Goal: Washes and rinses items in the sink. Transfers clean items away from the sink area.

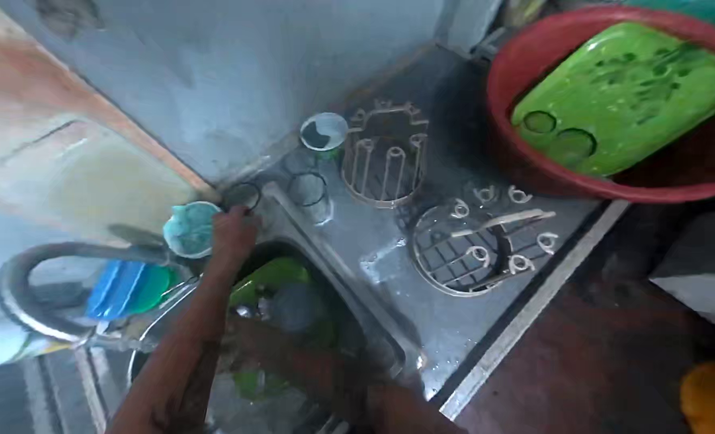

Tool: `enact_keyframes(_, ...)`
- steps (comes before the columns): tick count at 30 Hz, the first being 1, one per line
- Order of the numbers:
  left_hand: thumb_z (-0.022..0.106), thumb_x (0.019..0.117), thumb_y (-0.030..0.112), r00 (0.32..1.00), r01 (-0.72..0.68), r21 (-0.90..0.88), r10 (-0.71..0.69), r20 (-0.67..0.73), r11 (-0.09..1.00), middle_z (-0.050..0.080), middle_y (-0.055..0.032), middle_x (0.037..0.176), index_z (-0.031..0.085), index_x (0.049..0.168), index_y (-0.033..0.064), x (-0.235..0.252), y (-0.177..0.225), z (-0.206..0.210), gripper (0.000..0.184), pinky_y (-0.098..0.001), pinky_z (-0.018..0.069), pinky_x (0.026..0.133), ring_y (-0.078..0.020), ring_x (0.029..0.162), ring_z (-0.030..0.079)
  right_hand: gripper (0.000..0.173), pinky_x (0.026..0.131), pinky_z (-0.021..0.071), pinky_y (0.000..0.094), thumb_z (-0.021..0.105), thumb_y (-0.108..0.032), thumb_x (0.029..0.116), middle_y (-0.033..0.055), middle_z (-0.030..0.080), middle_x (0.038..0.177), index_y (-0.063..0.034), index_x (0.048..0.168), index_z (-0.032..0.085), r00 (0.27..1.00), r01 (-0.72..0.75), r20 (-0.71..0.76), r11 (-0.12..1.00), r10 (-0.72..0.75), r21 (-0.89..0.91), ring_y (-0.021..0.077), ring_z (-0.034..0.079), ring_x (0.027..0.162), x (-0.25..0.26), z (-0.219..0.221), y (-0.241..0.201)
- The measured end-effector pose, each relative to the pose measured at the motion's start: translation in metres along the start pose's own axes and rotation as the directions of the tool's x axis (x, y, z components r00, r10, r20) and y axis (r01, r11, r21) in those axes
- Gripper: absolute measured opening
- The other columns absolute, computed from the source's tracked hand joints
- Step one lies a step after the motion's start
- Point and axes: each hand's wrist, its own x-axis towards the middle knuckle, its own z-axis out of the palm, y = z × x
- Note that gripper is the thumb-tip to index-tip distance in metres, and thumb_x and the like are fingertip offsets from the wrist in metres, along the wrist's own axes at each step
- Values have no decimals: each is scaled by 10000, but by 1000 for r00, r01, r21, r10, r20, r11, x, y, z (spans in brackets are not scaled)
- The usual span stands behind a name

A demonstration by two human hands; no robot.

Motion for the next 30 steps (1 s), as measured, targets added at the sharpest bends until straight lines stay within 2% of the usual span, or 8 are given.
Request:
enact_keyframes(3, 637, 1016, 365, 998, 67, -19, -67, -14, 998, 639, -342, 1164, 649, 1185, -78, 11, 9, 7, 475, -700, 424, 989, -530, 1153, 587, 483, 719, 534, 381, 419, -445, 1087, 127, 593, 1089, -84, 1399, 491, 998, -36, -56, 996, 40, 79, 198, 587, 840, 13, -12, 11)
enact_keyframes(9, 655, 1000, 400, 997, 66, -9, -67, -40, 998, 619, -351, 1186, 667, 1156, -68, -3, 4, 6, 493, -696, 435, 982, -536, 1162, 576, 492, 784, 541, 396, 424, -462, 1082, 138, 598, 1204, -109, 1418, 496, 996, -48, -71, 993, 56, 108, 213, 608, 945, 14, -16, 15)
enact_keyframes(12, 689, 984, 363, 991, -19, -48, 12, -131, 999, 582, -349, 1254, 665, 1141, -80, -51, 8, -19, 470, -662, 443, 996, -510, 1176, 572, 459, 671, 553, 348, 430, -478, 1074, 97, 620, 1064, -126, 1351, 530, 994, -86, -64, 994, 90, 66, 178, 623, 817, 18, -17, 12)
enact_keyframes(16, 708, 941, 333, 953, -191, -266, 113, -281, 945, 597, -221, 1336, 690, 1080, -39, -159, -12, -63, 398, -467, 535, 946, -286, 1120, 643, 498, 758, 539, 393, 442, -456, 1078, 146, 603, 1198, -117, 1441, 482, 985, -91, -143, 996, 93, 22, 220, 611, 918, 3, -10, -1)
enact_keyframes(21, 760, 876, 285, 946, -289, -866, -14, -323, 408, 769, 49, 1086, 751, 888, 302, -272, -102, -75, 22, -265, 613, 823, -96, 964, 730, 473, 834, 544, 413, 463, -427, 1076, 135, 583, 1288, -129, 1444, 468, 991, -76, -111, 997, 73, -22, 230, 609, 1062, -2, 2, -16)
enact_keyframes(23, 746, 893, 421, 963, -202, -962, -139, -229, 184, 781, 30, 1038, 772, 976, 310, -301, -129, -63, 141, -260, 620, 820, -102, 940, 744, 487, 795, 550, 374, 476, -465, 1065, 127, 592, 1247, -133, 1423, 488, 986, -114, -130, 989, 101, -98, 212, 619, 1006, -3, 13, -25)
enact_keyframes(26, 421, 1040, 480, 880, -142, -989, -462, -110, -35, 743, 89, 803, 681, 818, 294, -312, -154, -18, 389, -268, 616, 716, -49, 775, 717, 506, 830, 552, 433, 468, -474, 1069, 148, 603, 1282, -118, 1428, 498, 996, -88, -45, 974, 80, -207, 246, 627, 1054, 7, 25, -34)
enact_keyframes(30, 212, 1081, 433, 829, -95, -982, -560, 11, -161, 690, 91, 917, 540, 1099, 243, -281, -178, 46, 380, -366, 607, 762, -72, 877, 687, 476, 859, 541, 492, 490, -380, 1083, 202, 579, 1320, -41, 1417, 496, 999, 11, -27, 892, -26, -451, 292, 610, 1104, -5, 58, -52)
